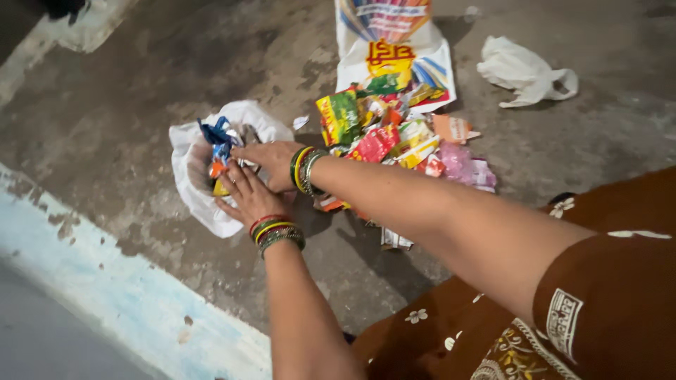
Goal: The person sorts a pile of small packaged items on the floor, picking them up one by one and placing them into a white plastic bag. The person handles various colorful wrappers and packets, organizing them into the bag.
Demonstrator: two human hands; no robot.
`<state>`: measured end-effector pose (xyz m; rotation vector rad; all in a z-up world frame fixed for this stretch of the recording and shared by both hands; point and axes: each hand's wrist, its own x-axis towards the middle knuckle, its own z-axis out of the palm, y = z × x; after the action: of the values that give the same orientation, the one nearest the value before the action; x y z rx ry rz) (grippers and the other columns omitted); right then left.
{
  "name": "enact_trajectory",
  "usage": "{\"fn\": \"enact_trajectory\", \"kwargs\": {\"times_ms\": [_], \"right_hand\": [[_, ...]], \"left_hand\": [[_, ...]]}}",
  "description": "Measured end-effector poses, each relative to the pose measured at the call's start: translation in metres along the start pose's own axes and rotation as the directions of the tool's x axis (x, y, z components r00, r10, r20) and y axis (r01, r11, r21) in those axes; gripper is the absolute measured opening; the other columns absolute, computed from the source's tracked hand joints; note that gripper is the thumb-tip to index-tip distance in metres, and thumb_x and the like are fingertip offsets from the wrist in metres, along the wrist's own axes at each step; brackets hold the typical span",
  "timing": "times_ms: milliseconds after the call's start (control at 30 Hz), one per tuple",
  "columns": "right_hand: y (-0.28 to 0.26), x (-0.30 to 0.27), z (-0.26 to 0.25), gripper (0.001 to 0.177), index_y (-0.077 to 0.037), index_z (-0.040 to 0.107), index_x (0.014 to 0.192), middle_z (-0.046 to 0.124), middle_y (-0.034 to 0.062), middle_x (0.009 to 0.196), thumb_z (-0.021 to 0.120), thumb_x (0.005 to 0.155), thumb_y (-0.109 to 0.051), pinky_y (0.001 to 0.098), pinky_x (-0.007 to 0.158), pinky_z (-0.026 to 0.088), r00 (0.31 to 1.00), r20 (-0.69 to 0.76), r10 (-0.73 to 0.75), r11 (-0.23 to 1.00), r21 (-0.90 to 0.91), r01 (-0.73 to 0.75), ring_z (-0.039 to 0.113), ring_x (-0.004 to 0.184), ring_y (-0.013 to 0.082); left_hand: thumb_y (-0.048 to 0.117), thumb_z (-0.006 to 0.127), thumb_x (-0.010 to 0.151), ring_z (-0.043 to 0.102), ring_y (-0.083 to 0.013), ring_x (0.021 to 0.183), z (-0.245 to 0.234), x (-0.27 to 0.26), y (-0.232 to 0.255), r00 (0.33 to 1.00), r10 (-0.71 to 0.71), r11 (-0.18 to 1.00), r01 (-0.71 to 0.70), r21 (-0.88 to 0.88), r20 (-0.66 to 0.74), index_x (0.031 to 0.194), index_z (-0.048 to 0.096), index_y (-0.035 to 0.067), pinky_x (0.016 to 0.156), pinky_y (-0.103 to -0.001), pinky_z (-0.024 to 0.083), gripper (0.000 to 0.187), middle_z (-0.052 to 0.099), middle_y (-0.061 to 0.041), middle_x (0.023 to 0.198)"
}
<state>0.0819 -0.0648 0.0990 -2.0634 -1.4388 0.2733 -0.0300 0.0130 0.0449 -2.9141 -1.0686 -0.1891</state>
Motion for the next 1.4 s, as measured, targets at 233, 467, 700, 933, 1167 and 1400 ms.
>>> {"fn": "enact_trajectory", "kwargs": {"times_ms": [233, 467, 700, 933, 1167, 1400], "right_hand": [[-0.002, 0.026, 0.028, 0.087, -0.014, 0.043, 0.150, 0.051, 0.0131, 0.151, 0.077, 0.075, -0.039, 0.0437, 0.115, 0.037, 0.996, 0.079, -0.034, 0.995, -0.089, 0.041, 0.047, 0.139, 0.0335], [-0.001, 0.050, 0.057, 0.091, -0.027, 0.029, 0.157, 0.024, 0.0151, 0.164, 0.074, 0.079, -0.042, 0.0536, 0.120, 0.024, 0.964, 0.170, 0.204, 0.950, -0.272, -0.153, 0.023, 0.152, 0.0351], [0.000, 0.040, 0.057, 0.090, -0.032, 0.030, 0.156, 0.013, 0.0173, 0.168, 0.075, 0.078, -0.043, 0.0535, 0.121, 0.027, 0.964, 0.102, 0.244, 0.938, -0.275, -0.209, 0.020, 0.154, 0.0395], [0.022, 0.004, 0.051, 0.094, -0.027, 0.027, 0.159, 0.016, 0.0160, 0.169, 0.075, 0.078, -0.036, 0.0481, 0.116, 0.038, 0.964, 0.039, 0.261, 0.943, -0.221, -0.247, 0.035, 0.148, 0.0376], [0.046, -0.066, 0.033, 0.100, -0.016, 0.026, 0.159, 0.015, 0.0157, 0.168, 0.075, 0.071, -0.023, 0.0486, 0.114, 0.040, 0.948, 0.008, 0.319, 0.909, -0.287, -0.303, 0.037, 0.145, 0.0387], [0.063, -0.117, 0.010, 0.093, -0.010, 0.034, 0.154, 0.016, 0.0173, 0.169, 0.076, 0.072, -0.024, 0.0500, 0.110, 0.043, 0.931, -0.061, 0.359, 0.887, -0.289, -0.361, 0.042, 0.142, 0.0398]], "left_hand": [[0.064, 0.080, 0.066, -0.001, -0.0260, 0.157, -0.008, -0.001, -0.009, 0.988, -0.111, 0.993, 0.114, -0.016, 0.104, 0.161, 0.026, 0.010, 0.121, -0.063, 0.006, 0.122, 0.008, -0.002, 0.172], [0.036, 0.070, 0.085, 0.004, -0.0293, 0.159, 0.031, 0.008, -0.026, 0.986, -0.157, 0.984, 0.162, -0.081, 0.064, 0.159, 0.031, 0.014, 0.123, -0.065, 0.008, 0.087, 0.017, -0.004, 0.171], [0.035, 0.074, 0.080, 0.007, -0.0308, 0.158, 0.016, 0.003, -0.016, 0.982, -0.186, 0.963, 0.187, -0.196, 0.023, 0.163, 0.020, 0.016, 0.121, -0.063, 0.011, 0.101, 0.015, -0.007, 0.171], [0.043, 0.077, 0.079, 0.004, -0.0331, 0.158, -0.002, -0.005, 0.005, 1.000, 0.005, 0.966, -0.012, -0.259, -0.027, 0.163, 0.014, 0.024, 0.121, -0.065, 0.009, 0.106, 0.009, -0.010, 0.170], [0.045, 0.076, 0.073, 0.001, -0.0325, 0.158, -0.001, -0.037, 0.048, 0.979, 0.190, 0.958, -0.169, -0.234, 0.071, 0.164, 0.009, 0.024, 0.123, -0.061, 0.005, 0.115, 0.006, -0.013, 0.171], [0.045, 0.071, 0.081, 0.001, -0.0285, 0.158, 0.000, -0.053, 0.091, 0.939, 0.340, 0.919, -0.345, -0.190, -0.057, 0.165, 0.012, 0.023, 0.121, -0.062, 0.002, 0.105, 0.008, -0.010, 0.172]]}}
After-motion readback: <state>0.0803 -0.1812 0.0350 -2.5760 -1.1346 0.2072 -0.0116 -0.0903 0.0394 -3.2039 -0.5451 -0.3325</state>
